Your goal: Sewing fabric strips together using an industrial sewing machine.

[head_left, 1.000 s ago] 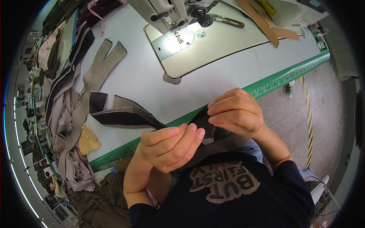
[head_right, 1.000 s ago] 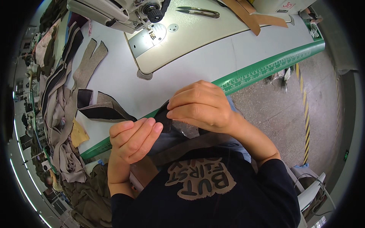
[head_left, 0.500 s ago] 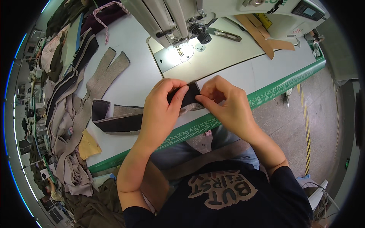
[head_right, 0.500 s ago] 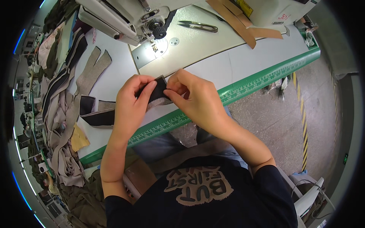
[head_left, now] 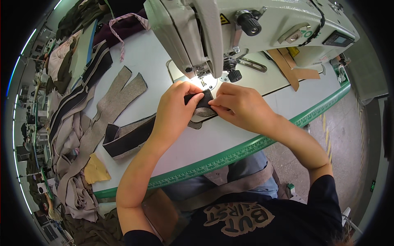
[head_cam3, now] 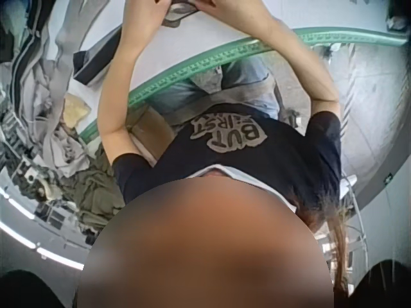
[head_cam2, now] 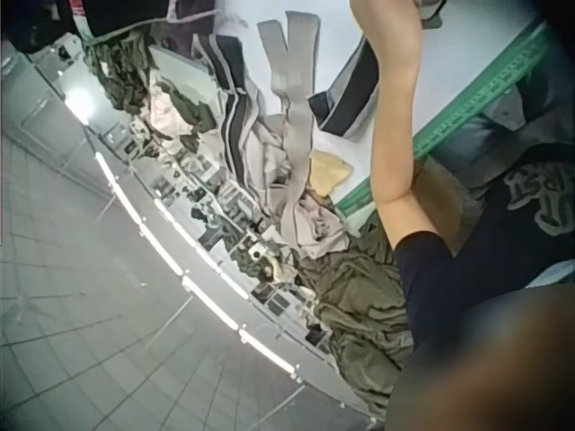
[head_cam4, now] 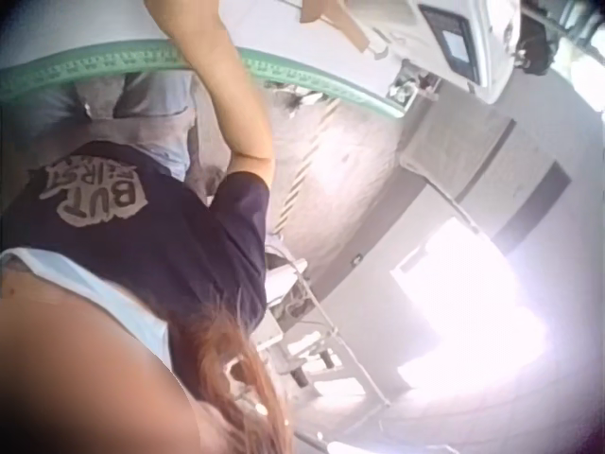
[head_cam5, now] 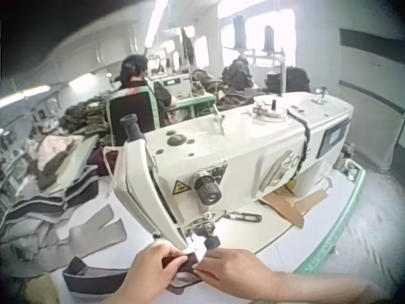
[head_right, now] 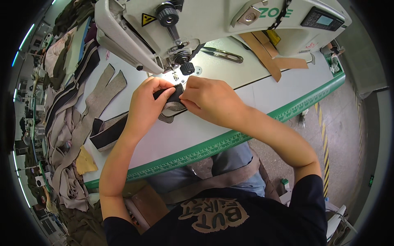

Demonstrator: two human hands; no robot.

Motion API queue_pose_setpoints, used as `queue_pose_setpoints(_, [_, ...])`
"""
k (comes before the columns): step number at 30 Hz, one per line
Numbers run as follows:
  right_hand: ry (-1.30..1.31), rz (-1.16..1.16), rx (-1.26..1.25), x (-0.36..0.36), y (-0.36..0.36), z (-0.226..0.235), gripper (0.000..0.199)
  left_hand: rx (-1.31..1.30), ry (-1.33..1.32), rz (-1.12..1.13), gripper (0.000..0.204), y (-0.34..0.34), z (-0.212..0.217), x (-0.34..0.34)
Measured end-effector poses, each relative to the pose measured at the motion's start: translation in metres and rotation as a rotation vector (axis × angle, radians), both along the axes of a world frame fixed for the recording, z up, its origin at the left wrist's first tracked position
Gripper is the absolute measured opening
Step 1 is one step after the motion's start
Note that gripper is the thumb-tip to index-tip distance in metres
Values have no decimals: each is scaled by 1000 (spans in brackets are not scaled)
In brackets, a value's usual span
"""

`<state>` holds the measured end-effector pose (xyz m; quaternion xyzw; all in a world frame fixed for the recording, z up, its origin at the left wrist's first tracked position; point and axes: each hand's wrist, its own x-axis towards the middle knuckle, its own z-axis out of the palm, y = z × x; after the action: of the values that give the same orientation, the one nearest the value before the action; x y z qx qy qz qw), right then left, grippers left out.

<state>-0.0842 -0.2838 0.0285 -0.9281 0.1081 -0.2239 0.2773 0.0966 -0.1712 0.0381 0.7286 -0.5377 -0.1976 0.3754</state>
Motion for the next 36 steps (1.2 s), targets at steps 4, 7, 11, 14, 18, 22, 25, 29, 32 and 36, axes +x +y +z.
queue_pose_setpoints(4, [-225,206,-247,6,-22,-6,17,17,45,20,13,-4,3,2])
queue_pose_setpoints(7, [-208,232,-273,6,-23,-7,21,8,68,61,13,-4,4,3])
queue_pose_setpoints(11, [-171,217,-268,4,-21,-10,24,51,138,68,15,-7,1,4])
queue_pose_setpoints(14, [-153,198,-241,4,-21,-8,25,-28,-108,-36,18,-4,-2,12])
queue_pose_setpoints(18, [-149,180,-176,5,-24,-7,26,-140,-377,-247,19,0,2,20])
queue_pose_setpoints(22, [-122,192,-105,2,-29,-5,26,-152,-393,-310,15,10,14,7])
queue_pose_setpoints(25, [-89,208,-58,1,-32,-5,26,-148,-391,-297,13,15,13,-3])
queue_pose_setpoints(29, [-97,212,-21,0,-33,-7,28,-214,-484,-294,14,16,3,-4])
queue_pose_setpoints(32, [-91,182,-4,-2,-32,-6,31,-303,-567,-314,17,15,-1,-4])
queue_pose_setpoints(36, [-95,168,27,-2,-32,-8,32,-289,-620,-290,22,17,0,-9])
